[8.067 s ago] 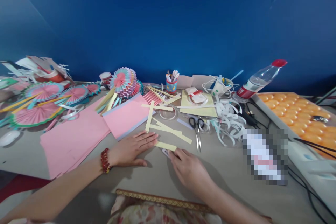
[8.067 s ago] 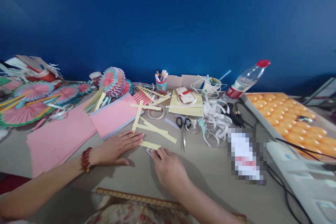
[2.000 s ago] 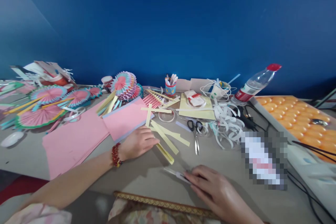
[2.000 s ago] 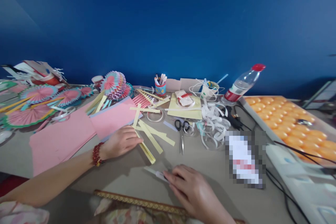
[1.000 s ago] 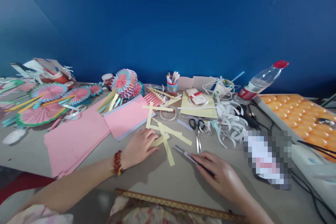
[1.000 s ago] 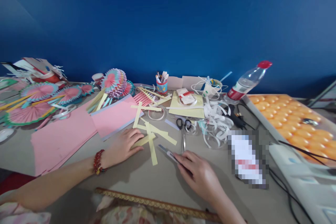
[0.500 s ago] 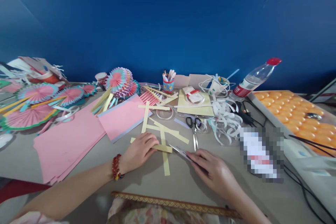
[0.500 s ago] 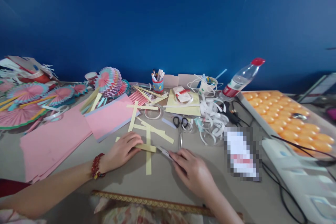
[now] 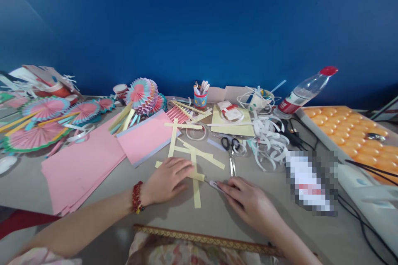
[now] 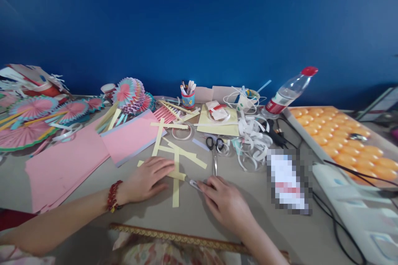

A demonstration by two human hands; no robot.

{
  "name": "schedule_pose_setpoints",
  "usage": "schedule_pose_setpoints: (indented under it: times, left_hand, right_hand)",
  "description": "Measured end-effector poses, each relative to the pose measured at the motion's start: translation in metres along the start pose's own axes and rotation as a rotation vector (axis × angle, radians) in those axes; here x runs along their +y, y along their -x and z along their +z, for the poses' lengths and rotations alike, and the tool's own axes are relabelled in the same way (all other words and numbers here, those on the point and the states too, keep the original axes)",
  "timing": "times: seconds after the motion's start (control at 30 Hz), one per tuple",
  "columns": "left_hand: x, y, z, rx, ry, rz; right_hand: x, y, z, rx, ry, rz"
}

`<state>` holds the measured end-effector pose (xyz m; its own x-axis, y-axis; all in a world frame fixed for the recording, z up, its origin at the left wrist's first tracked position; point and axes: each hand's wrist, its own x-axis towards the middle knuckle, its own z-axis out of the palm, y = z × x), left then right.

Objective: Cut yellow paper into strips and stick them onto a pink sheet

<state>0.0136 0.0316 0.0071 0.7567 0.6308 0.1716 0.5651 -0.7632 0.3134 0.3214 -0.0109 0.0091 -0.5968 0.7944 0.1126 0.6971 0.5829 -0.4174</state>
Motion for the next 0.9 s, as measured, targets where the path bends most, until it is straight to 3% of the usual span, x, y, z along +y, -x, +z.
schedule_pose_setpoints:
  times: [0.1, 0.2, 0.9]
  left_hand:
    - [0.0036, 0.0003, -0.0029, -0.146, -0.054, 0.132]
    - [0.0048, 0.0001, -0.0024, -0.220, -0.041, 0.149]
    - [0.0022, 0.0013, -0.0004, -0.231, -0.039, 0.159]
  right_hand:
    - [-0.0001, -0.0003, 0.0000, 0.003, 0.018, -0.016]
    - [-0.0003, -0.0003, -0.0011, 0.005, 0.035, -0.038]
    - [-0.0094, -0.0076, 0.0024, -0.017, 0.102, -0.098]
